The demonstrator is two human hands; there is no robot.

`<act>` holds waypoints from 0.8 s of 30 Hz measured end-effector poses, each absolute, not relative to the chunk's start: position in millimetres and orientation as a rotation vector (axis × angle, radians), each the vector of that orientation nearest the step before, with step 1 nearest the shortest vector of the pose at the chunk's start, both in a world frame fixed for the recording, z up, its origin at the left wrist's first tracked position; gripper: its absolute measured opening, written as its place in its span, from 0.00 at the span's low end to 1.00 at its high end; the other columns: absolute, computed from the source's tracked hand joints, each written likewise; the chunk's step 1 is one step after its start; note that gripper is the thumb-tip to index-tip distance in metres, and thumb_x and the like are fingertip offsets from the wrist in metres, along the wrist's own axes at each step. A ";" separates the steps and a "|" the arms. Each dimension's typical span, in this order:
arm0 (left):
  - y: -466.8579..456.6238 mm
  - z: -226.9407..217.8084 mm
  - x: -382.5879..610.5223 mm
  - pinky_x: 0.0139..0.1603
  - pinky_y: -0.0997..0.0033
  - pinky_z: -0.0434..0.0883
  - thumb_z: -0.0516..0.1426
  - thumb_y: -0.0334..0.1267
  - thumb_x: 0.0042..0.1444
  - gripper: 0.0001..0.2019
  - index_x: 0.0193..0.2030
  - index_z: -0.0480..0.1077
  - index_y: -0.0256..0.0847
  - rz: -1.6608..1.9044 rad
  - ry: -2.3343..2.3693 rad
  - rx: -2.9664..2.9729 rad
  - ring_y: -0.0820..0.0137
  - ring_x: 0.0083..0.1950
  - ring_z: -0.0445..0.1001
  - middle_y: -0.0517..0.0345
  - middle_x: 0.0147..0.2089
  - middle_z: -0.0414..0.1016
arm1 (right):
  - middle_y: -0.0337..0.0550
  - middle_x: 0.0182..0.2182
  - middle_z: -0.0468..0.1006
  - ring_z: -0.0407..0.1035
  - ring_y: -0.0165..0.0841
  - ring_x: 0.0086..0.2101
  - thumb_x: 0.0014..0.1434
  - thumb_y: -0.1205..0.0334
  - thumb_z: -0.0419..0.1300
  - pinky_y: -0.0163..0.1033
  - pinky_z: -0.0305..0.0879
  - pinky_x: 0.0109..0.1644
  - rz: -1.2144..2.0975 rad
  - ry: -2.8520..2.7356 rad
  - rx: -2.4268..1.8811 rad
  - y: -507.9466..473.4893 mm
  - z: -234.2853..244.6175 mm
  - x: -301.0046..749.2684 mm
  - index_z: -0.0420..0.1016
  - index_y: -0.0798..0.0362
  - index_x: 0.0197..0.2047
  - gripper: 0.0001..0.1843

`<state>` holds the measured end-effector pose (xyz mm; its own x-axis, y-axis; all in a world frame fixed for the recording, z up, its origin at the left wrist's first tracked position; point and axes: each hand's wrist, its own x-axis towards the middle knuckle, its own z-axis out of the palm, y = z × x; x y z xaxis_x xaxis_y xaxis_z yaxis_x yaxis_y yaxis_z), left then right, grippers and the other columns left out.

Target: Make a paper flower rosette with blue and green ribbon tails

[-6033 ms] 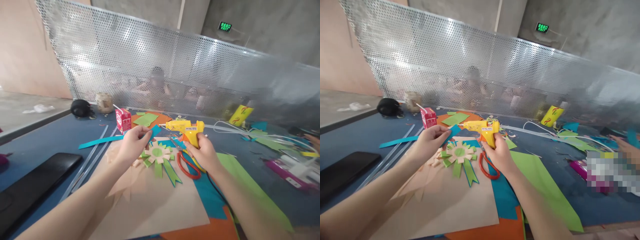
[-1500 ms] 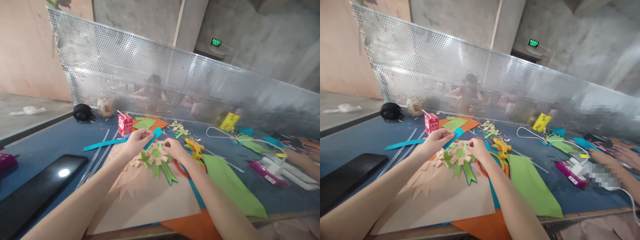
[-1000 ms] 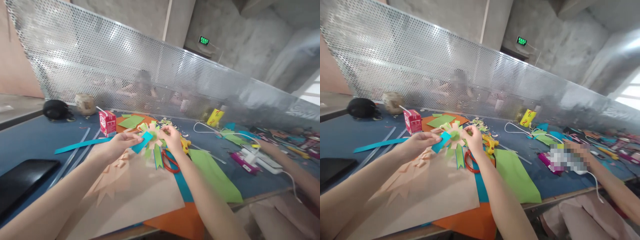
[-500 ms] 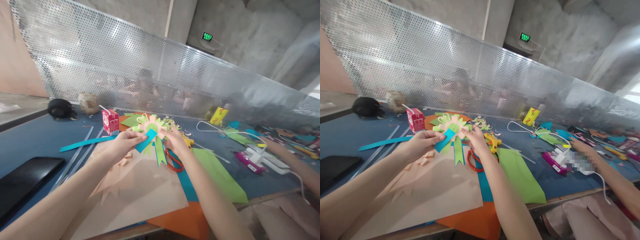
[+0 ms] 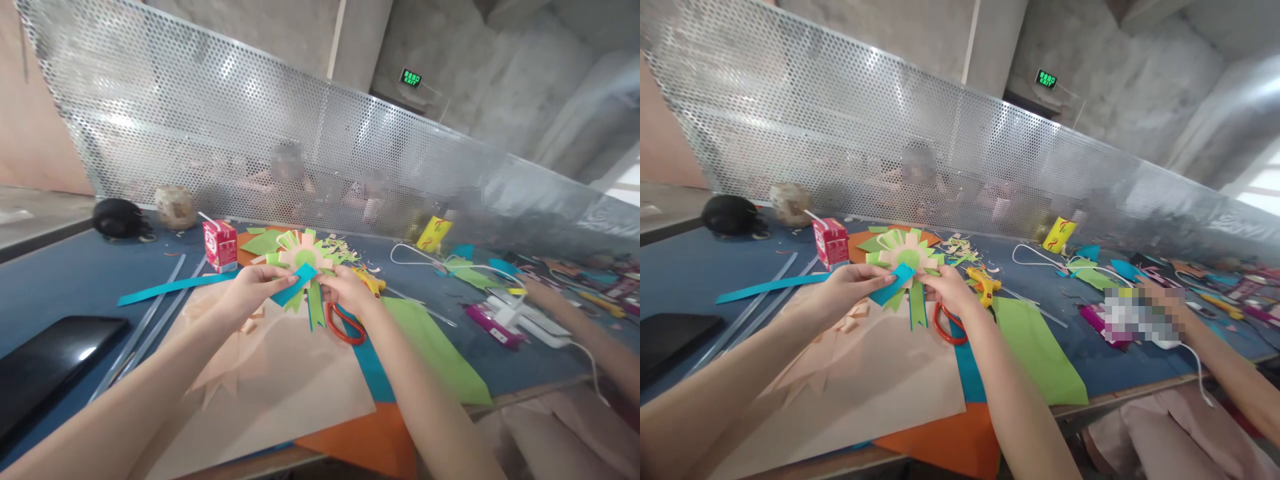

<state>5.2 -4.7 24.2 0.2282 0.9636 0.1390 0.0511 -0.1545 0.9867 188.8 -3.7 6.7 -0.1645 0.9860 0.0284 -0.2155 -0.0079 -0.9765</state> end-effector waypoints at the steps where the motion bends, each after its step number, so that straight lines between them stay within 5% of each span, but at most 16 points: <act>1: -5.6 24.8 5.3 0.30 0.74 0.68 0.64 0.41 0.36 0.07 0.22 0.76 0.41 1.095 1.003 1.476 0.71 0.28 0.72 0.57 0.25 0.76 | 0.37 0.22 0.76 0.70 0.29 0.20 0.38 0.63 0.69 0.34 0.70 0.25 1.405 -1.155 -0.958 -3.2 6.3 189.2 0.71 0.54 0.30 0.14; 11: -1.2 20.2 6.3 0.39 0.73 0.67 0.63 0.45 0.40 0.11 0.26 0.74 0.39 1.100 1.033 1.436 0.68 0.38 0.71 0.54 0.37 0.76 | 0.40 0.27 0.78 0.73 0.33 0.25 0.40 0.63 0.65 0.35 0.71 0.28 1.169 -0.996 -0.922 7.4 10.9 210.7 0.71 0.53 0.35 0.15; 17: 2.7 18.2 3.7 0.27 0.81 0.65 0.64 0.43 0.40 0.13 0.32 0.72 0.39 1.134 1.063 1.253 0.77 0.27 0.67 0.64 0.30 0.73 | 0.40 0.30 0.78 0.73 0.35 0.29 0.39 0.61 0.65 0.39 0.71 0.31 1.099 -0.996 -0.857 5.8 17.1 212.2 0.71 0.53 0.35 0.17; 24: 2.4 19.0 5.0 0.33 0.78 0.68 0.64 0.44 0.39 0.15 0.34 0.71 0.41 1.112 1.012 1.208 0.74 0.31 0.71 0.65 0.29 0.74 | 0.39 0.32 0.78 0.73 0.34 0.30 0.39 0.62 0.64 0.38 0.70 0.31 1.053 -0.998 -0.821 4.5 22.2 216.4 0.71 0.51 0.34 0.15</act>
